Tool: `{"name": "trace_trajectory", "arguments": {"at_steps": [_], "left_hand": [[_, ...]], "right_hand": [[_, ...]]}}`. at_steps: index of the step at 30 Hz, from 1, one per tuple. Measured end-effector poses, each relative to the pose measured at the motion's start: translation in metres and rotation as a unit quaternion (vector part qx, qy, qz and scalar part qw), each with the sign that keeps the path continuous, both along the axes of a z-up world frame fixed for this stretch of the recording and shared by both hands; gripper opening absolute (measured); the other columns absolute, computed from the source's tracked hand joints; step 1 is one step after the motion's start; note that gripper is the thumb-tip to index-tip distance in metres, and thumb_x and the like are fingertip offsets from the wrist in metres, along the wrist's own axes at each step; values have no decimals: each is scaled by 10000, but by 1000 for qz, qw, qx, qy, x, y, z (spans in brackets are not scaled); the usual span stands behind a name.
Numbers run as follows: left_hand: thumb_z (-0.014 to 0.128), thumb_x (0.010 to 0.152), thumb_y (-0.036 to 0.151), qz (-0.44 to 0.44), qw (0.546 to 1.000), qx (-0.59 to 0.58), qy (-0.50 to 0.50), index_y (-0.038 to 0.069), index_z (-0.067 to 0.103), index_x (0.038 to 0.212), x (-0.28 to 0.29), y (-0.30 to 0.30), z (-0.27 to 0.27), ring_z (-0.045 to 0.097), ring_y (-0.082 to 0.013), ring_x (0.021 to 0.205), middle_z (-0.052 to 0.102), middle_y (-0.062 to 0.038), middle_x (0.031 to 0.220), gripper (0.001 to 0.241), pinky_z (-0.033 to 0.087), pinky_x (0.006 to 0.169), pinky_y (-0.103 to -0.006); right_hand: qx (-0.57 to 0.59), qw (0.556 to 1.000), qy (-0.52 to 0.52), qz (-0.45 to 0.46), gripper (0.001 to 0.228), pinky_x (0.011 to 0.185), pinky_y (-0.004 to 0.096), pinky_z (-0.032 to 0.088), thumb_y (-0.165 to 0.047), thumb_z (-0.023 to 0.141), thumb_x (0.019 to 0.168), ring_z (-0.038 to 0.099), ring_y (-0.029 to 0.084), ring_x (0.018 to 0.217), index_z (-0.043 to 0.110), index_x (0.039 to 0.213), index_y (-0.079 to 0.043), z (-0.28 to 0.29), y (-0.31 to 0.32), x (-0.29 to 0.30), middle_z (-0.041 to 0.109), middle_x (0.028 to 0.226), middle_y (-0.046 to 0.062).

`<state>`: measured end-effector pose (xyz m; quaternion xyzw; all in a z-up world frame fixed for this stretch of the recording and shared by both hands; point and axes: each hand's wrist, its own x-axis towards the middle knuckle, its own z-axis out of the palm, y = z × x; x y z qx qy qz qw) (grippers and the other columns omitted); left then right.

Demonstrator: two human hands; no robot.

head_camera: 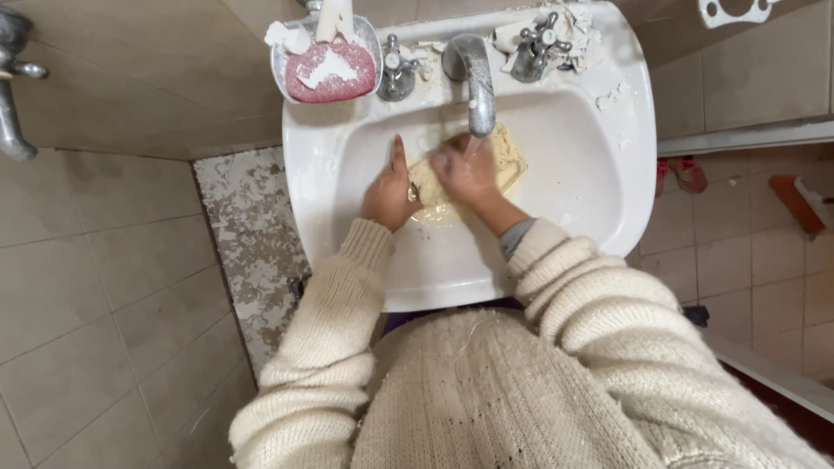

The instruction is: Cleaning a paint roller under running water in a bathroom sink.

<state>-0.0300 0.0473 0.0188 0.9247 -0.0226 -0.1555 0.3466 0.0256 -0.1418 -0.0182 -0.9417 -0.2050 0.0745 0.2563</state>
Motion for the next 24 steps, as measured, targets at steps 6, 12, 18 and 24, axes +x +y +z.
{"name": "trace_trajectory", "arguments": {"at_steps": [6, 12, 18, 24], "left_hand": [[959, 580, 203, -30, 998, -29, -39, -23, 72, 1539, -2, -22, 9, 337, -448, 1456, 346, -311, 1542, 1326, 321, 1203, -468], [897, 619, 86, -45, 998, -23, 37, -24, 68, 1556, -2, -16, 18, 290, -469, 1451, 249, -326, 1555, 1256, 300, 1190, -477], [664, 824, -25, -61, 988, 57, 129, 25, 122, 1642, 15, -2, -1, 413, -434, 1435, 351, -296, 1563, 983, 388, 1195, -449], [902, 666, 167, -135, 976, 99, 139, -70, 63, 1544, 23, -16, 30, 210, -426, 1505, 191, -318, 1586, 1237, 191, 1264, -438]], "right_hand": [[-144, 949, -274, 49, 576, 985, 672, 320, -232, 609, 539, 678, 353, 915, 792, 1031, 5, -11, 41, -15, 741, 856, 139], [-203, 974, 31, -94, 310, 1206, 689, 217, -270, 524, 1026, 542, 421, 1229, 731, 1062, -42, 17, -9, 27, 691, 1151, 202], [-117, 984, -72, 109, 571, 1184, 641, 228, -288, 580, 852, 573, 375, 1175, 677, 1293, 61, -21, 39, -23, 670, 1090, 192], [-182, 957, 187, -127, 364, 1323, 574, 222, -380, 530, 1059, 650, 304, 1162, 739, 1018, -85, 94, 26, 28, 746, 1087, 108]]}}
